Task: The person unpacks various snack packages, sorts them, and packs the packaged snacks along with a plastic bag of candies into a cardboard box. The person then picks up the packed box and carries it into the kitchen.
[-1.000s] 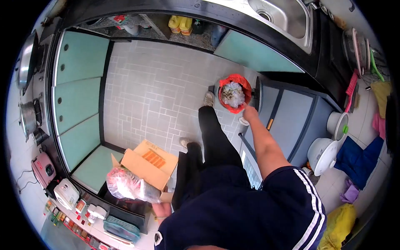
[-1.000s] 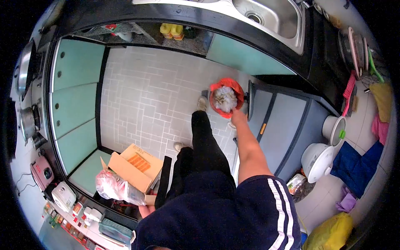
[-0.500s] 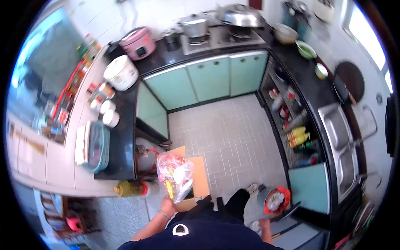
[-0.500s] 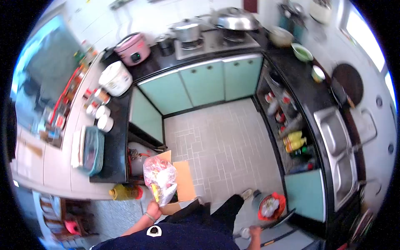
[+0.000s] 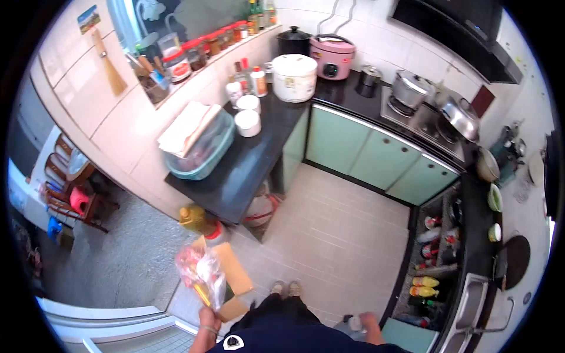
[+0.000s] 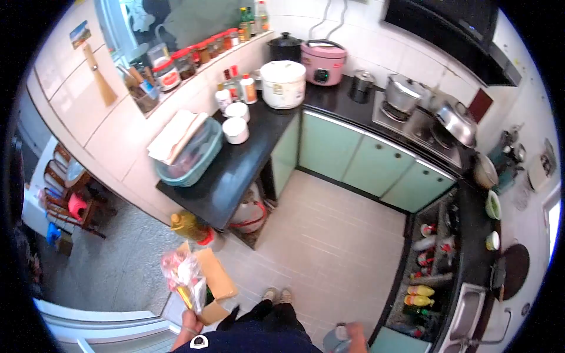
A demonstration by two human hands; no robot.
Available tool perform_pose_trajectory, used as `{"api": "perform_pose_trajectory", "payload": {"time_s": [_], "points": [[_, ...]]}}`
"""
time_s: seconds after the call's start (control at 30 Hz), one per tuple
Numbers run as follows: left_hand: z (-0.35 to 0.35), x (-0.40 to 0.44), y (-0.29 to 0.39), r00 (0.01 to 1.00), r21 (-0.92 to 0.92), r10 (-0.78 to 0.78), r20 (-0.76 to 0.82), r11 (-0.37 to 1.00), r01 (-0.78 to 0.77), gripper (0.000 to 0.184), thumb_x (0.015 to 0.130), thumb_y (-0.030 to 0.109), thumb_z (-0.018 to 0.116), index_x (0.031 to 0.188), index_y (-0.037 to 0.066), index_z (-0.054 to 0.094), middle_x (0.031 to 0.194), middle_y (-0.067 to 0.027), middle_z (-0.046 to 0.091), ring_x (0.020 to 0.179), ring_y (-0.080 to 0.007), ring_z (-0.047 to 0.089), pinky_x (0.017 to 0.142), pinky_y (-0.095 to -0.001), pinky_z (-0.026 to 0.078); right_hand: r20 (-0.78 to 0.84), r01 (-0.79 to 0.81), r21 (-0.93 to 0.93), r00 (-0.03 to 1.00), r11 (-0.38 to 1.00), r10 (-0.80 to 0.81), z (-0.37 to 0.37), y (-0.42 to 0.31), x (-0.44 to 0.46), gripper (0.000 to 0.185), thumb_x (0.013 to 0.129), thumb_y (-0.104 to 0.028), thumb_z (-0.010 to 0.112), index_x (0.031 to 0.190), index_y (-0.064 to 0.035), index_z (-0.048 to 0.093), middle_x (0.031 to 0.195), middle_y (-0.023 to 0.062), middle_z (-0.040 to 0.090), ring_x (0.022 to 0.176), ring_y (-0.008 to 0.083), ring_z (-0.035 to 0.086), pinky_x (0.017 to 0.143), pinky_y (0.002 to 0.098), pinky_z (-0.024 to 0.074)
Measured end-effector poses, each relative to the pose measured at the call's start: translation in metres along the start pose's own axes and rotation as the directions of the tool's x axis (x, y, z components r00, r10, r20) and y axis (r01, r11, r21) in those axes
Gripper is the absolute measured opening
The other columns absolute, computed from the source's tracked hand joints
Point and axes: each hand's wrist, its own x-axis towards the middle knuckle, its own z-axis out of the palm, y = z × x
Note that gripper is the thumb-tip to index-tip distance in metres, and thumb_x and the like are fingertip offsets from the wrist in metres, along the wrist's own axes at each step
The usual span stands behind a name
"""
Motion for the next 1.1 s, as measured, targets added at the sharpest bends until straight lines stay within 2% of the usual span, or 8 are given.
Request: {"api": "perform_pose_trajectory", "payload": {"time_s": [0.03, 0.07, 0.17, 0.23, 0.4, 0.67, 0.83, 1.1], "points": [[-0.018, -0.009, -0.006, 0.995, 0.037, -0.001, -0.101, 0.999, 0.005, 0.034, 0.087, 0.014, 0.035, 0.114, -0.002, 0.048, 0.102, -0.0156, 0.058, 0.092, -0.0293, 0.058, 0.080, -0.0445, 0.048, 0.032, -0.027, -0.082, 0.999, 0.996, 0.030, -0.018, 0.003, 0.024, 0.036, 0.084, -0.033, 0.041, 0.092, -0.0078, 0.065, 0.099, 0.0136, 0.062, 0.095, 0.0283, 0.058, 0.084, 0.0405, 0.0443], [-0.035, -0.016, -0.013, 0.981, 0.076, -0.006, -0.194, 0.997, 0.021, 0.035, 0.089, 0.021, 0.034, 0.115, 0.002, 0.049, 0.099, -0.0154, 0.059, 0.092, -0.0288, 0.059, 0.078, -0.0449, 0.050, -0.001, 0.126, -0.228, 0.992, 0.965, -0.130, -0.015, 0.018, 0.059, 0.036, 0.084, -0.033, 0.042, 0.089, -0.0064, 0.065, 0.098, 0.0144, 0.062, 0.095, 0.0306, 0.057, 0.084, 0.0417, 0.0440], [-0.110, -0.012, -0.040, 0.980, -0.171, -0.031, -0.199, 0.985, -0.004, 0.039, 0.084, 0.030, 0.045, 0.112, 0.004, 0.052, 0.101, -0.0157, 0.061, 0.087, -0.0328, 0.061, 0.071, -0.0431, 0.050, -0.190, -0.128, 0.167, 0.969, 0.978, 0.159, -0.072, -0.042, 0.093, 0.033, 0.075, -0.032, 0.052, 0.088, -0.0048, 0.065, 0.094, 0.0194, 0.061, 0.091, 0.0355, 0.057, 0.081, 0.0428, 0.0448], [-0.138, -0.039, -0.042, 0.976, 0.000, 0.067, -0.205, 0.998, -0.069, 0.037, 0.083, 0.024, 0.042, 0.112, 0.002, 0.051, 0.102, -0.0154, 0.060, 0.088, -0.0316, 0.060, 0.073, -0.0441, 0.050, -0.327, 0.016, 0.189, 0.944, 0.982, 0.048, -0.099, -0.101, 0.098, 0.031, 0.071, -0.029, 0.057, 0.087, -0.0045, 0.065, 0.094, 0.0199, 0.061, 0.090, 0.0352, 0.058, 0.080, 0.0414, 0.0461], [-0.154, -0.051, -0.022, 0.911, -0.168, -0.015, -0.413, 0.984, -0.060, 0.034, 0.084, 0.020, 0.041, 0.110, 0.001, 0.051, 0.101, -0.0148, 0.059, 0.087, -0.0299, 0.059, 0.073, -0.0423, 0.049, -0.129, 0.203, 0.163, 0.975, 0.966, -0.183, -0.081, -0.251, 0.119, 0.029, 0.072, -0.029, 0.057, 0.090, -0.0080, 0.067, 0.093, 0.0176, 0.062, 0.089, 0.0330, 0.059, 0.080, 0.0388, 0.0467], [-0.252, -0.017, 0.057, 0.851, -0.232, -0.015, -0.526, 0.964, -0.127, 0.030, 0.084, 0.013, 0.041, 0.108, -0.002, 0.051, 0.099, -0.0138, 0.057, 0.085, -0.0271, 0.058, 0.073, -0.0395, 0.048, 0.156, 0.646, -0.157, 0.763, 0.747, -0.627, 0.049, -0.497, 0.059, 0.032, 0.075, -0.034, 0.052, 0.092, -0.0102, 0.066, 0.099, 0.0155, 0.061, 0.091, 0.0311, 0.058, 0.081, 0.0388, 0.0457], [-0.316, -0.033, 0.104, 0.771, -0.271, 0.006, -0.636, 0.935, -0.230, 0.028, 0.084, 0.009, 0.040, 0.106, -0.004, 0.052, 0.098, -0.0132, 0.057, 0.084, -0.0253, 0.058, 0.073, -0.0378, 0.048, 0.335, 0.719, -0.190, 0.688, 0.669, -0.644, 0.115, -0.591, 0.036, 0.030, 0.076, -0.034, 0.053, 0.090, -0.0119, 0.067, 0.097, 0.0127, 0.062, 0.090, 0.0302, 0.059, 0.080, 0.0385, 0.0469], [-0.375, 0.029, 0.198, 0.637, -0.254, 0.064, -0.768, 0.883, -0.395, 0.026, 0.083, 0.006, 0.040, 0.101, -0.005, 0.054, 0.097, -0.0137, 0.059, 0.082, -0.0236, 0.058, 0.070, -0.0382, 0.047, 0.263, 0.723, -0.198, 0.690, 0.662, -0.675, 0.093, -0.697, -0.017, 0.028, 0.072, -0.033, 0.056, 0.083, -0.0106, 0.068, 0.088, 0.0148, 0.064, 0.083, 0.0311, 0.061, 0.076, 0.0391, 0.0481]]}}
